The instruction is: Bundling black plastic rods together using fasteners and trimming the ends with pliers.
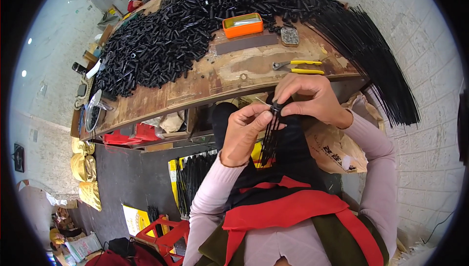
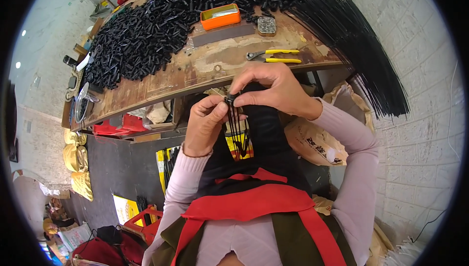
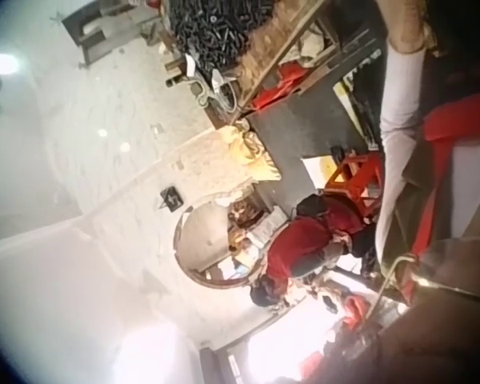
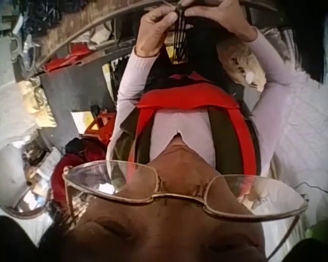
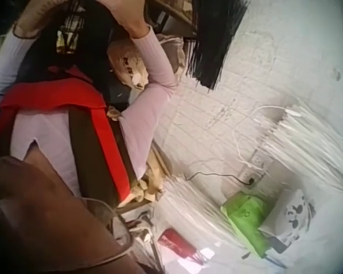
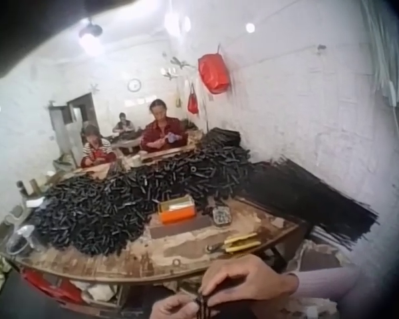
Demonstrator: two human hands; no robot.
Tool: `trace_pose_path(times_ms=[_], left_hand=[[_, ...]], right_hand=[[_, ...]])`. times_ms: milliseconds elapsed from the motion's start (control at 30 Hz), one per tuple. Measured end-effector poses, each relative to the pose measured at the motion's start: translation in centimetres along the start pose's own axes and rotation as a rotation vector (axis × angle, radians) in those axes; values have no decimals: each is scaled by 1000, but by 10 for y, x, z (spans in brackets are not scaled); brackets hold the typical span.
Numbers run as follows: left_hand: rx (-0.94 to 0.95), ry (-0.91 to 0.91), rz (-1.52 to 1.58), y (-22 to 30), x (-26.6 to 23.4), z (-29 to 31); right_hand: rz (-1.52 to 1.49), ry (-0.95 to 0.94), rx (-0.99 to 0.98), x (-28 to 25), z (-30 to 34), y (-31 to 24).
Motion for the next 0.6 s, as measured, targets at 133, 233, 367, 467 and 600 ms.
trace_pose_path(times_ms=[133, 233, 367, 467, 600], left_hand=[[-51, -82, 42, -2, 0, -1], [-183, -141, 170, -10, -3, -4], [-183, -95, 259, -7, -5, -4], [332, 346, -633, 12, -6, 6], [393, 389, -600, 32, 0, 14]], right_hand=[[-56, -12, -17, 0, 2, 4], [-73, -6, -24, 2, 3, 7], [-70, -35, -129, 8, 1, 5], [-57, 259, 62, 16, 3, 17], [-58, 315, -78, 49, -4, 14]])
Point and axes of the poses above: each hand's wrist, its own z-axis away from the middle knuckle, its own x-axis out of the palm, y = z × x, the point moved 4 cm from there along -z, towards the middle knuckle, and after that the axes turned 7 degrees about y, right-handed, at the moved point
